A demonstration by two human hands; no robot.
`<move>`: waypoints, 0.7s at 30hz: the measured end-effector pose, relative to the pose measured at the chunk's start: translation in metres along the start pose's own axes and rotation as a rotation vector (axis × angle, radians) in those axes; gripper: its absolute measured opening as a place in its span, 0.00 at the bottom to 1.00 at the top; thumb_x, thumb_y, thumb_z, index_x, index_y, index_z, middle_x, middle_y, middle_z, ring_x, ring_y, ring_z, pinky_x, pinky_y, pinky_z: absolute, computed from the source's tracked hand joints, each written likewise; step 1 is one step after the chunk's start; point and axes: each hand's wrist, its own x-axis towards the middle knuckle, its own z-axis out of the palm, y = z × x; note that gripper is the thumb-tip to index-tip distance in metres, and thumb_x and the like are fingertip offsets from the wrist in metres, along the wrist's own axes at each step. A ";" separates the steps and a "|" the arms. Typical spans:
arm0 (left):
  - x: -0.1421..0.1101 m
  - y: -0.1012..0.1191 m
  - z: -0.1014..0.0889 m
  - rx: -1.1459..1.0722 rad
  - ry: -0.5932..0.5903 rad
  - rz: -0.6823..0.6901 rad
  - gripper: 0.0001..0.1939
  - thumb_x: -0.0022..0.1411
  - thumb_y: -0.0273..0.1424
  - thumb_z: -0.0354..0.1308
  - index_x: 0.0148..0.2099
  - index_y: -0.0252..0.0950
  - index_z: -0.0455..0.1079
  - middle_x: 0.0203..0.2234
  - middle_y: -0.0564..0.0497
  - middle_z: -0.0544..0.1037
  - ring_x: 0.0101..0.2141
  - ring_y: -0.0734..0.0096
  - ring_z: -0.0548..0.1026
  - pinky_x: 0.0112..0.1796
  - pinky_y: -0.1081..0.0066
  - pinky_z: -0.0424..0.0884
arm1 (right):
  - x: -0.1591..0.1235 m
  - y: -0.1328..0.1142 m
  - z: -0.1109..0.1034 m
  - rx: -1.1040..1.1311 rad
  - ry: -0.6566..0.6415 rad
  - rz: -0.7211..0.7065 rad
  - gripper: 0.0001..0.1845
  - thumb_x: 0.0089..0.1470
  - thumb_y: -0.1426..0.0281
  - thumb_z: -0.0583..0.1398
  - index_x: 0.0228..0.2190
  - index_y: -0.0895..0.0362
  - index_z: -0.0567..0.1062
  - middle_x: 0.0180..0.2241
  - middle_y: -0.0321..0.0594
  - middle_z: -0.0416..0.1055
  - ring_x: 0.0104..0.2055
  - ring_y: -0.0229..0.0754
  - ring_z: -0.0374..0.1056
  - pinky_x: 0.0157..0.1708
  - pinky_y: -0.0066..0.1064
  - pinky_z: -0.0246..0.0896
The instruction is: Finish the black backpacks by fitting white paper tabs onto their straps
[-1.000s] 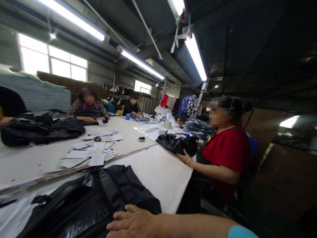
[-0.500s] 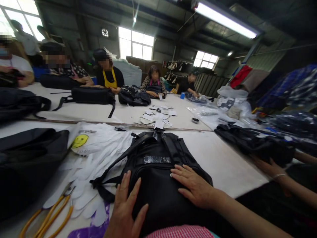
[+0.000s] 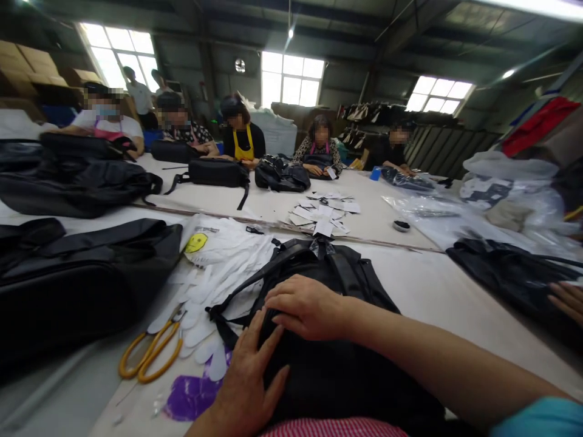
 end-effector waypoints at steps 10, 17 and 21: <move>0.023 -0.091 -0.043 0.201 0.126 -0.339 0.16 0.65 0.35 0.51 0.50 0.31 0.69 0.43 0.41 0.76 0.46 0.58 0.73 0.49 0.60 0.69 | 0.002 0.029 0.081 0.082 0.140 0.236 0.24 0.62 0.62 0.51 0.55 0.61 0.66 0.54 0.49 0.69 0.55 0.48 0.64 0.55 0.40 0.59; 0.063 -0.105 -0.046 0.611 -0.228 -0.401 0.05 0.57 0.29 0.53 0.33 0.35 0.69 0.32 0.44 0.73 0.38 0.56 0.73 0.38 0.63 0.67 | 0.000 0.029 0.076 0.142 0.202 0.228 0.20 0.60 0.62 0.53 0.49 0.59 0.71 0.46 0.47 0.74 0.47 0.47 0.69 0.49 0.37 0.62; 0.095 -0.094 -0.080 0.391 0.096 -0.469 0.07 0.60 0.33 0.51 0.39 0.37 0.66 0.37 0.44 0.74 0.39 0.58 0.74 0.39 0.64 0.68 | -0.003 0.032 0.074 0.260 0.343 0.165 0.19 0.59 0.62 0.55 0.48 0.59 0.73 0.46 0.48 0.74 0.49 0.47 0.69 0.50 0.37 0.62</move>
